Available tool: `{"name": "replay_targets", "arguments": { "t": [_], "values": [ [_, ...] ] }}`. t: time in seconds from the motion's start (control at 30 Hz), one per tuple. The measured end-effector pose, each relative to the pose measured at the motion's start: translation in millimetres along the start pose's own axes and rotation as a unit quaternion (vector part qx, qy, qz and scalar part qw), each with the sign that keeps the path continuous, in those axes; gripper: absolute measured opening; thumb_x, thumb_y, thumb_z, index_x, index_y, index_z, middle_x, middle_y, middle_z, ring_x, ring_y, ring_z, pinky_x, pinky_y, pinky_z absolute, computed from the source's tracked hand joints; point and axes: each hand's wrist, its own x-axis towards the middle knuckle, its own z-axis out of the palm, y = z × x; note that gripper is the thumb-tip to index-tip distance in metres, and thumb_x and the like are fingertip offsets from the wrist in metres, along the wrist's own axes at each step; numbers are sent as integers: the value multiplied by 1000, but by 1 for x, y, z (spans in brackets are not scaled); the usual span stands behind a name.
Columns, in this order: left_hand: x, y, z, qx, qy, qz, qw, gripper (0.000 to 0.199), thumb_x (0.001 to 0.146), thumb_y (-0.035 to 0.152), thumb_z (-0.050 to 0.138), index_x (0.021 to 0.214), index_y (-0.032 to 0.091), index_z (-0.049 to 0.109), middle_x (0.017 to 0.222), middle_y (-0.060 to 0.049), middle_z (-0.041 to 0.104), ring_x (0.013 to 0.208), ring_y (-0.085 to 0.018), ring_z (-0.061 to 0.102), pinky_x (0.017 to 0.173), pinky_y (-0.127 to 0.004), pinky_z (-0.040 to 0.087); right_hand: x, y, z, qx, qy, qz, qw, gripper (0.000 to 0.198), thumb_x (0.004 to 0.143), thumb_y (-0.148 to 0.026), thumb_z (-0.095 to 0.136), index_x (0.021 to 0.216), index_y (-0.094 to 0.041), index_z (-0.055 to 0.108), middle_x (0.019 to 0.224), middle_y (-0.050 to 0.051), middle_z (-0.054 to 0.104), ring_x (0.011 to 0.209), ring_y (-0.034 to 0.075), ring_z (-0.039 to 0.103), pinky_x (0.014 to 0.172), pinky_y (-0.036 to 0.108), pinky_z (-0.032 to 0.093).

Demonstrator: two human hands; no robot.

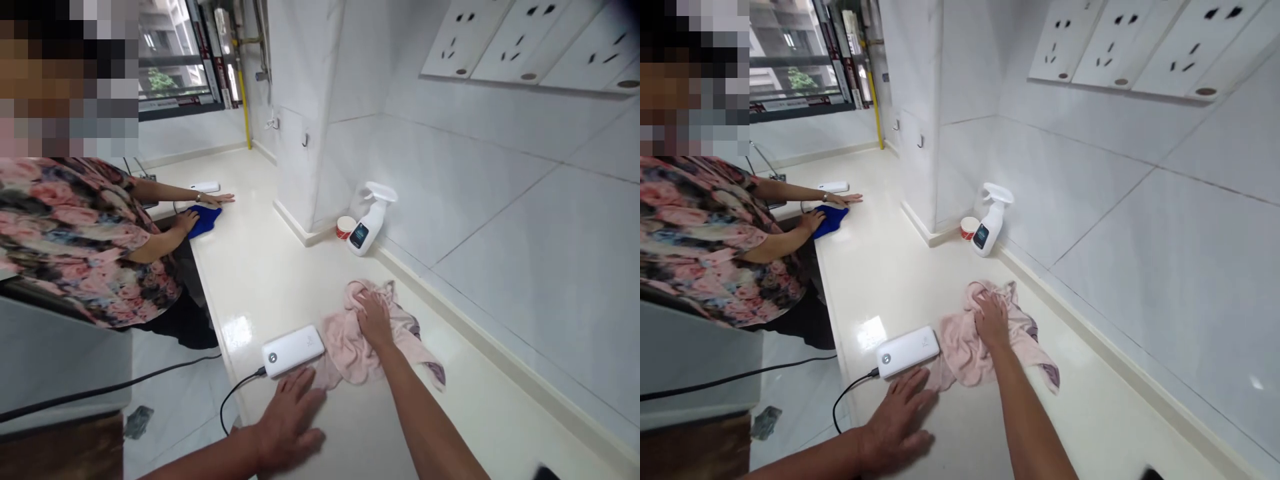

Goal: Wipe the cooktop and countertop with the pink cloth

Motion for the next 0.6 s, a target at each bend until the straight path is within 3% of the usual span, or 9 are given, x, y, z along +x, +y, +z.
{"name": "replay_targets", "arguments": {
  "t": [0.13, 0.27, 0.47, 0.6],
  "values": [
    [24, 5, 11, -15, 43, -17, 999, 66, 92, 31, 60, 151, 22, 32, 163, -21, 29, 149, -38, 33, 113, -62, 39, -50, 19, -3, -34, 26, -26, 999, 54, 92, -26, 32, 139, -18, 57, 156, 8, 45, 151, 24, 25, 124, 51, 16],
    [24, -5, 7, -9, 52, -4, 999, 63, 93, 27, 57, 151, 22, 33, 164, -18, 31, 149, -34, 35, 116, -56, 38, -97, 58, -10, -75, 58, -37, 995, 57, 93, -33, 28, 141, -17, 55, 155, 9, 46, 150, 27, 29, 122, 52, 22],
    [17, -26, -8, 5, 25, -12, 1000, 61, 95, 37, 57, 151, 21, 37, 165, -14, 30, 150, -33, 33, 121, -57, 29, -160, 140, -26, -107, 93, 45, 989, 71, 89, -47, 27, 147, -13, 50, 154, 17, 45, 147, 36, 34, 119, 58, 30],
    [29, -32, -18, -2, 22, -36, 999, 69, 95, 50, 58, 153, 18, 38, 166, -16, 26, 152, -34, 28, 123, -56, 25, -173, 194, -32, -113, 93, 118, 982, 87, 81, -61, 32, 155, -17, 41, 151, 21, 48, 143, 42, 39, 111, 66, 35]
  ]
}}
